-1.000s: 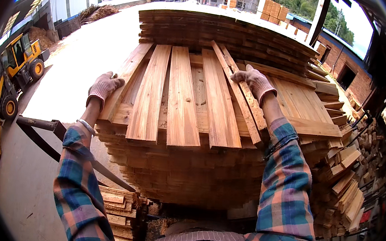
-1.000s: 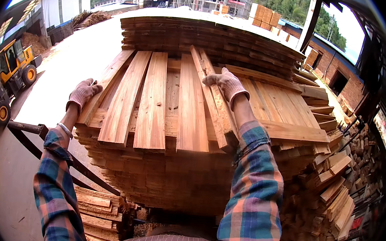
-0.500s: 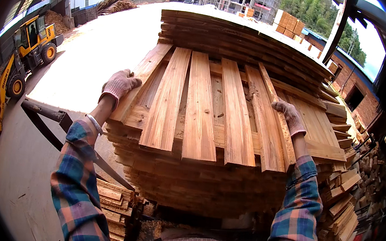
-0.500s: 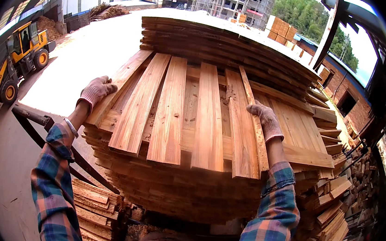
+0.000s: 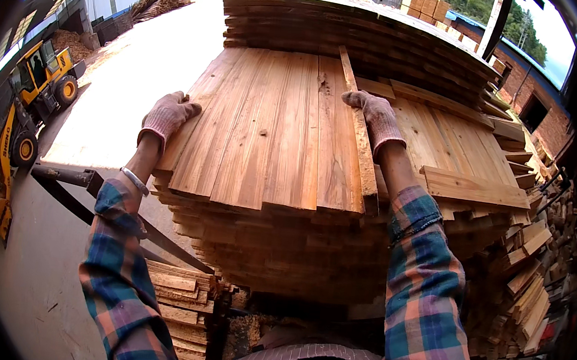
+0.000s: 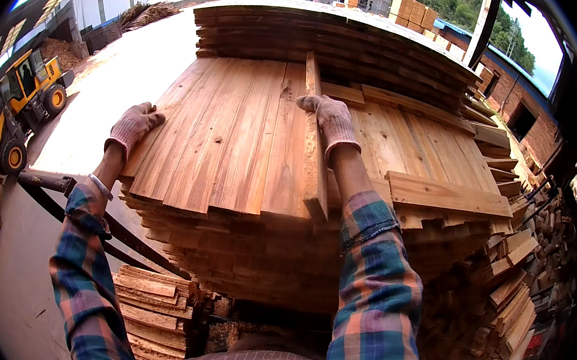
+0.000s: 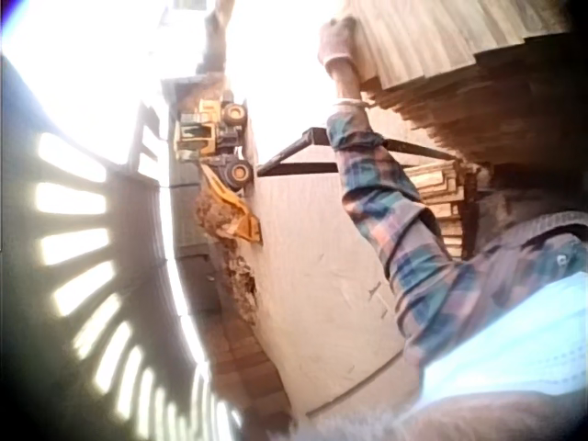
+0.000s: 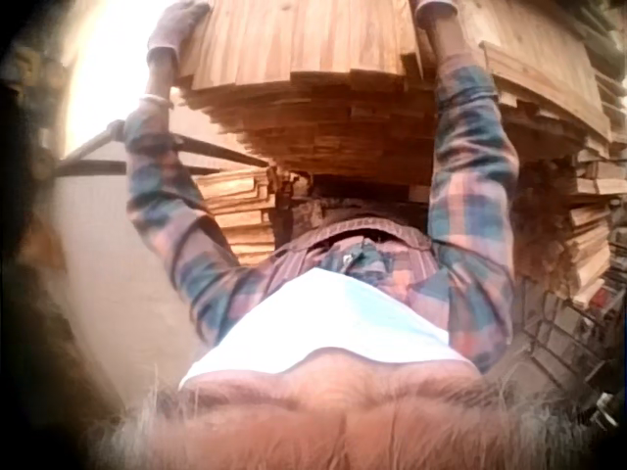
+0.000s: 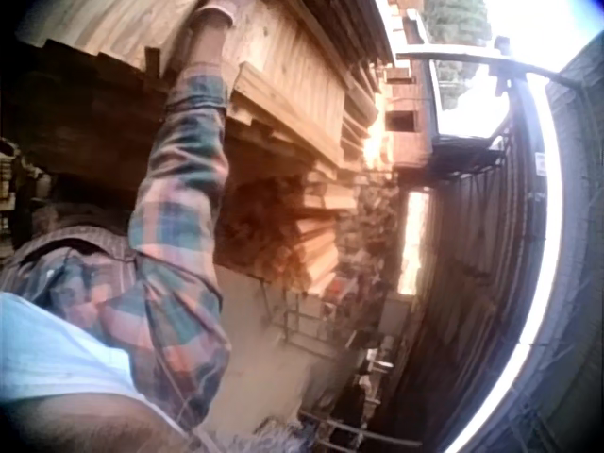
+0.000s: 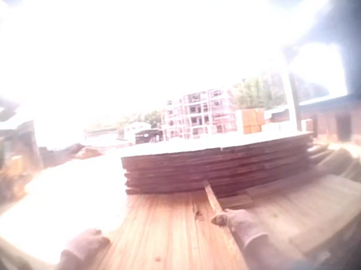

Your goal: The person repeatedly picks up wooden planks from a large pile and places them onto a stack on a pallet. The person handles the planks one at a time or in small groups, aligning them on the stack. The task continues throughout the clip with the stack growing in height.

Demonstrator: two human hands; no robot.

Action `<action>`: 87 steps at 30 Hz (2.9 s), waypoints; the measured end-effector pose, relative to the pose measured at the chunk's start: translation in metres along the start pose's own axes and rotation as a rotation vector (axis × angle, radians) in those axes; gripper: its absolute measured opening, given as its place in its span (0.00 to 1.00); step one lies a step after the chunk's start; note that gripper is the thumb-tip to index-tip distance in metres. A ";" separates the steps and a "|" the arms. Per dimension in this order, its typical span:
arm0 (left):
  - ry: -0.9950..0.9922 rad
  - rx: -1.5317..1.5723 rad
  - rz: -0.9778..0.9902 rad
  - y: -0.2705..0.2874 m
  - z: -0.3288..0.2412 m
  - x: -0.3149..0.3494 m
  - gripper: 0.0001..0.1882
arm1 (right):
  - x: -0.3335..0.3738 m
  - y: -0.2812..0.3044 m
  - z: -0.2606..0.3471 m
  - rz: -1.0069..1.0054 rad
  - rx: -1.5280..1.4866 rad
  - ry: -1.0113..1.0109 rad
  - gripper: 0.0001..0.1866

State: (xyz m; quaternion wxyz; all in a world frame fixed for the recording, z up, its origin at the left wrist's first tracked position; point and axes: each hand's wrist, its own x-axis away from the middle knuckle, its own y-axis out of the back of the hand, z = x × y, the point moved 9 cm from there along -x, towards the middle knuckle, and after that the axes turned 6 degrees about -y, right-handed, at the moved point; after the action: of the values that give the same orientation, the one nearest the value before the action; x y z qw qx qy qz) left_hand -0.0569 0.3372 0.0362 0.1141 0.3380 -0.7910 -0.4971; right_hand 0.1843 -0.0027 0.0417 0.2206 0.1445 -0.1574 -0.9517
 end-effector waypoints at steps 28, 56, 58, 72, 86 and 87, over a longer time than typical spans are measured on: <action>0.069 0.156 -0.076 0.002 0.006 -0.005 0.24 | -0.042 0.031 -0.020 -0.047 0.797 0.192 0.22; -1.017 -0.092 -0.694 -0.030 -0.103 0.202 0.24 | 0.181 -0.073 0.062 -0.204 0.710 0.919 0.19; -0.882 0.576 -1.124 -0.042 -0.078 0.226 0.21 | 0.186 -0.066 0.055 -0.295 0.715 1.047 0.19; -0.497 1.252 1.159 -0.461 -0.465 0.511 0.35 | 0.596 0.427 -0.408 -0.518 0.471 -0.526 0.34; -0.154 1.188 1.352 -0.737 -0.871 0.724 0.37 | 0.863 0.730 -0.498 -1.540 -0.799 -0.556 0.26; -0.111 1.154 1.342 -0.743 -0.877 0.729 0.41 | 0.859 0.737 -0.500 -1.512 -0.740 -0.560 0.26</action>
State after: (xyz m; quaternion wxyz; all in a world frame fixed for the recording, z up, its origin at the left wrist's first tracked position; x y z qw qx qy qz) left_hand 0.1657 -0.9628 -0.2978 0.1549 -0.2166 -0.9543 0.1352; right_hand -0.1068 -1.1491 -0.3217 -0.4814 -0.1087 0.2497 -0.8331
